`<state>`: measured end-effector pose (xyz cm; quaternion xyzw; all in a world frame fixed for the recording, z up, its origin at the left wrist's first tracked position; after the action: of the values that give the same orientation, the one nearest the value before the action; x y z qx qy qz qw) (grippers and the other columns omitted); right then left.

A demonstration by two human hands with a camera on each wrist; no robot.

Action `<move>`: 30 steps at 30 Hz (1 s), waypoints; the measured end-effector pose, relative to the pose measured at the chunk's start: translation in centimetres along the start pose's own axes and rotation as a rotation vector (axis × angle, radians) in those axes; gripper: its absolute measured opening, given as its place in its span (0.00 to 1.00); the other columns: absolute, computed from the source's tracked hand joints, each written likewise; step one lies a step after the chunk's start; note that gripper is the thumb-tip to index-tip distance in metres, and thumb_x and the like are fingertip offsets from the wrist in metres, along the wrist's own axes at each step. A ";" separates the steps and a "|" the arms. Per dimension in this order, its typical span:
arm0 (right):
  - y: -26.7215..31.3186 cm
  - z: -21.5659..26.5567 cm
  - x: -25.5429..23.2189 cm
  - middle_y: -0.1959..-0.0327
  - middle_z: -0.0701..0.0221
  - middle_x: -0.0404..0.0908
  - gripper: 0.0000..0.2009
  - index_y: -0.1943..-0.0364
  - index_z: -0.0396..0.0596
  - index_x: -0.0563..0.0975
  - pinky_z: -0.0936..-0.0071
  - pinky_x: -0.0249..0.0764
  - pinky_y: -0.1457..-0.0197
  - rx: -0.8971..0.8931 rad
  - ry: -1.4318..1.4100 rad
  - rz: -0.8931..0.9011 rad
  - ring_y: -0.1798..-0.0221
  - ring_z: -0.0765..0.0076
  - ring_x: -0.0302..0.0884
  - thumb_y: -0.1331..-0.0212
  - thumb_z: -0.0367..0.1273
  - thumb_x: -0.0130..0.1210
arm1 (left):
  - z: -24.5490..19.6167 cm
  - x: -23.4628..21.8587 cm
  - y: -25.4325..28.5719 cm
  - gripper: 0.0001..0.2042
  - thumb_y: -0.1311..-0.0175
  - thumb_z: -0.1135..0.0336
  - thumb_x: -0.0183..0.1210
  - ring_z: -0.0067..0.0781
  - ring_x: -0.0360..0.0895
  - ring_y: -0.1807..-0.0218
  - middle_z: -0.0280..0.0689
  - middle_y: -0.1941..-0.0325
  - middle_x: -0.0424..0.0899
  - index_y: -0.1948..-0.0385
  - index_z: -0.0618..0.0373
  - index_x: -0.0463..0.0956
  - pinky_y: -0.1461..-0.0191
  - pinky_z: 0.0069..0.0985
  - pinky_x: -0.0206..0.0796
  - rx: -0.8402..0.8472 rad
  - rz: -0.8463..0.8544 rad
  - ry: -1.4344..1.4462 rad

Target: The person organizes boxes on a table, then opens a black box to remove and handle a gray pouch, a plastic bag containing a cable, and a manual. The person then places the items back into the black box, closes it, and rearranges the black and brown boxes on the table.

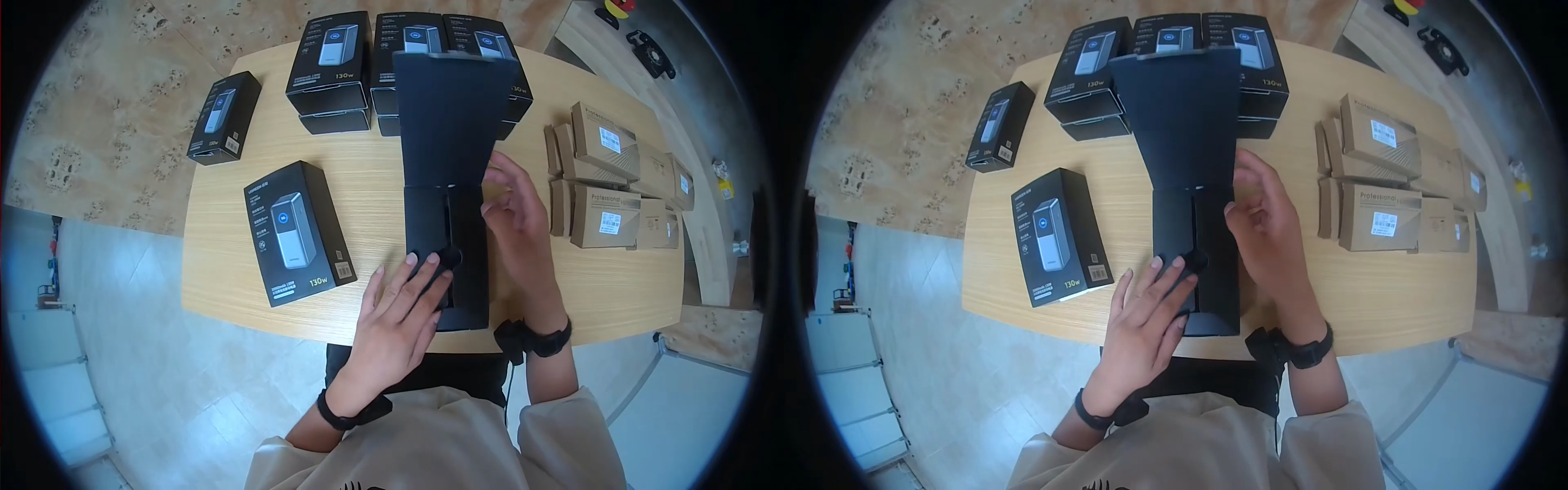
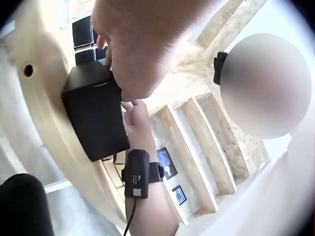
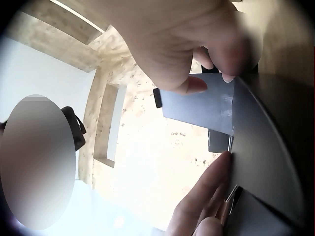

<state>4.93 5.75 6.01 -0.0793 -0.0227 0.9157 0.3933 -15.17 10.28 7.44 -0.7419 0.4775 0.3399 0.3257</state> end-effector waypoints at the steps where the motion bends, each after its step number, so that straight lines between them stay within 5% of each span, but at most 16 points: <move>1: 0.3 0.3 -0.3 0.35 0.66 0.79 0.33 0.25 0.48 0.69 0.82 0.74 0.52 -0.030 0.030 -0.014 0.58 0.80 0.76 0.36 0.17 0.55 | 0.2 0.1 -0.2 0.25 0.31 0.70 0.60 0.51 0.62 0.17 0.42 0.19 0.69 0.30 0.51 0.76 0.17 0.55 0.49 0.003 -0.007 0.023; 8: 2.8 -0.1 -2.1 0.32 0.67 0.77 0.29 0.29 0.46 0.74 0.77 0.74 0.42 -0.201 0.089 -0.025 0.45 0.75 0.78 0.36 0.16 0.48 | 0.6 0.6 -0.5 0.25 0.30 0.71 0.57 0.59 0.59 0.17 0.45 0.19 0.67 0.29 0.56 0.74 0.17 0.55 0.49 0.009 -0.014 0.073; 12: 3.8 0.7 -2.9 0.29 0.65 0.75 0.29 0.29 0.45 0.73 0.74 0.75 0.40 -0.138 0.103 -0.017 0.39 0.70 0.77 0.35 0.17 0.47 | 0.9 0.5 -0.5 0.25 0.30 0.71 0.57 0.63 0.59 0.18 0.46 0.18 0.66 0.30 0.57 0.75 0.18 0.55 0.51 0.021 -0.041 0.077; 18: 2.3 4.0 -2.5 0.28 0.65 0.73 0.34 0.25 0.46 0.69 0.68 0.73 0.34 -0.163 0.088 -0.076 0.31 0.64 0.73 0.39 0.16 0.51 | 0.7 0.2 -0.6 0.25 0.31 0.71 0.57 0.65 0.63 0.21 0.46 0.19 0.67 0.31 0.57 0.75 0.20 0.53 0.57 0.050 -0.054 0.099; 23: 3.7 7.9 -1.2 0.29 0.54 0.73 0.34 0.29 0.43 0.70 0.55 0.68 0.26 -0.566 0.125 -0.018 0.27 0.50 0.71 0.45 0.22 0.56 | 0.2 -0.3 -0.9 0.25 0.33 0.72 0.58 0.66 0.66 0.24 0.47 0.22 0.70 0.33 0.48 0.78 0.22 0.51 0.61 0.069 -0.052 0.047; 30: 6.4 9.3 -0.7 0.30 0.51 0.73 0.29 0.40 0.44 0.80 0.47 0.64 0.23 -0.475 0.225 0.123 0.25 0.38 0.68 0.54 0.27 0.64 | 1.6 1.5 0.0 0.29 0.41 0.67 0.67 0.65 0.63 0.22 0.48 0.26 0.71 0.33 0.44 0.78 0.21 0.50 0.61 0.038 0.001 0.071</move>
<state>-0.69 1.09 14.56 -0.2718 -0.1884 0.8924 0.3072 -15.06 10.84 5.33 -0.7470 0.4954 0.3043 0.3225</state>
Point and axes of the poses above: each hand's wrist, its own y-axis away from the middle knuckle, its own x-axis out of the palm, z = x × y, the point moved 10 cm from there along -y, towards the middle knuckle
